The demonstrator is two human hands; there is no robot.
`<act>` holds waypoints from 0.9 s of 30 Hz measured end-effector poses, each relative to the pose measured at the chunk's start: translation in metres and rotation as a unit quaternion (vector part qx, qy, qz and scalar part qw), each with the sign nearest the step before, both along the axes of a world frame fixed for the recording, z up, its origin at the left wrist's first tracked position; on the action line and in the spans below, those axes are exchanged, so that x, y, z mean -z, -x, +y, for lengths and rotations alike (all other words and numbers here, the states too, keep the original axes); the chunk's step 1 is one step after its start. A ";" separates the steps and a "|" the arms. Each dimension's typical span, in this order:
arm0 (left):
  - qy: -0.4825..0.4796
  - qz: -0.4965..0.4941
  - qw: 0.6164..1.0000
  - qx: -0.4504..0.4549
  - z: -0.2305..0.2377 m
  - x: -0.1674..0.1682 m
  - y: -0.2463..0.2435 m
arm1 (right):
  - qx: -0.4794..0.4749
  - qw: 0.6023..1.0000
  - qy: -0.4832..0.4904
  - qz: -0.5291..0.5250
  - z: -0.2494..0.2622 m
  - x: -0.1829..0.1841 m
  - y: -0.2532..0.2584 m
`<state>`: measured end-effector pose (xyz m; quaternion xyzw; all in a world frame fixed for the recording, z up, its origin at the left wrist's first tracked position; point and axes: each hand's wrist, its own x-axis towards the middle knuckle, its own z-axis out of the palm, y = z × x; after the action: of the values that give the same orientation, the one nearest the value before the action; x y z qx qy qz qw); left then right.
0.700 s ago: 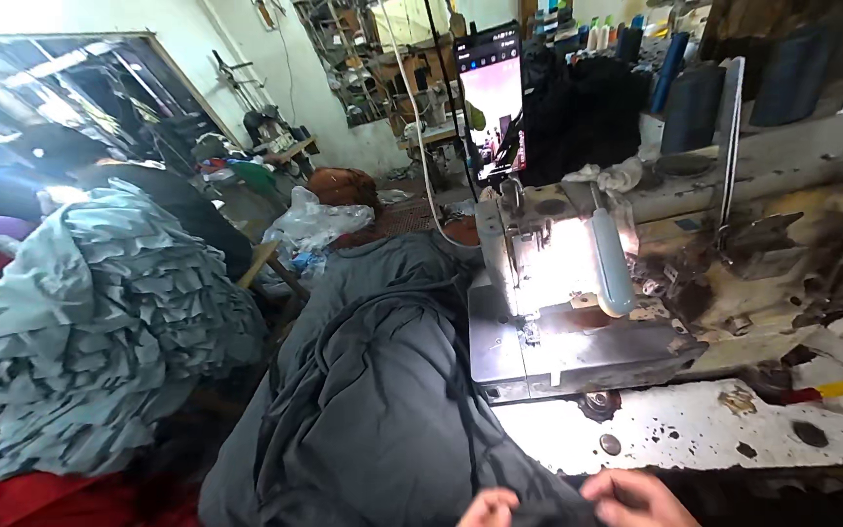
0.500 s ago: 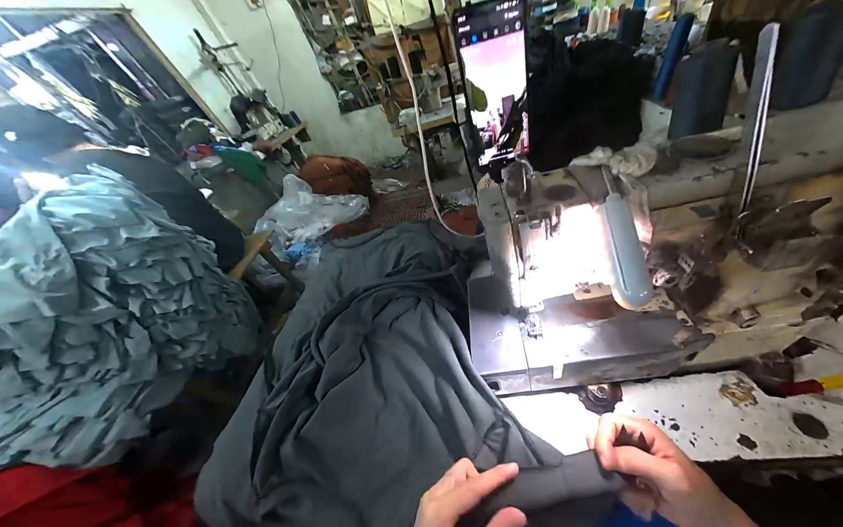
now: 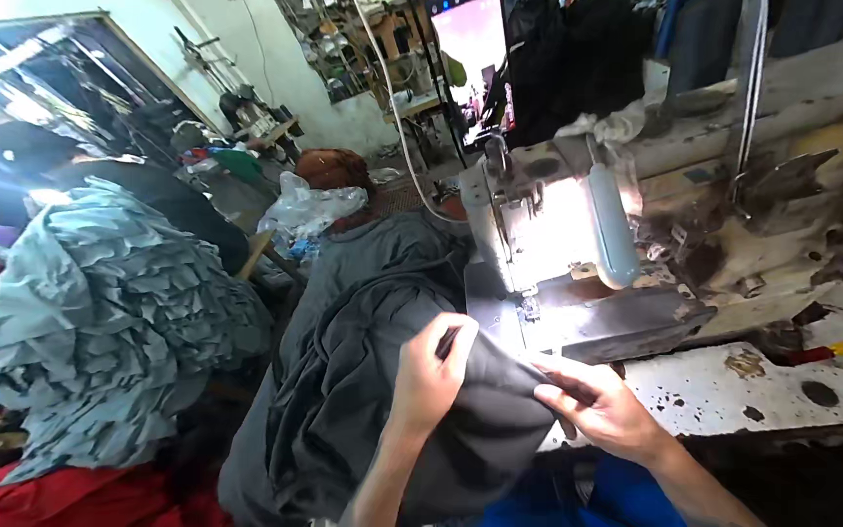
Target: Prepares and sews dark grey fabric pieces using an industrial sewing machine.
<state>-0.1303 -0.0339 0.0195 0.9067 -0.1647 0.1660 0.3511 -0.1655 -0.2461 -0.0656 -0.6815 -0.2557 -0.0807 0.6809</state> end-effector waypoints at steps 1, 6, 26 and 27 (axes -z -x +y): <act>-0.042 0.043 0.998 -0.014 -0.008 0.003 -0.023 | 0.021 0.999 -0.015 0.045 0.005 0.008 -0.005; -0.111 0.125 0.986 0.012 -0.050 0.033 -0.093 | 0.115 0.981 -0.084 0.131 0.021 0.042 -0.008; -0.105 0.056 0.991 0.067 -0.043 0.063 -0.134 | 0.125 0.967 -0.158 0.157 0.026 0.042 -0.008; -0.098 0.021 0.992 0.072 -0.040 0.070 -0.137 | 0.125 0.966 -0.162 0.157 0.026 0.042 -0.008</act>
<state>0.0069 -0.0743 -0.0500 0.9259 -0.2377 0.1039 0.2747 -0.1570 -0.2203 -0.1073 -0.5926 -0.0415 -0.0979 0.7985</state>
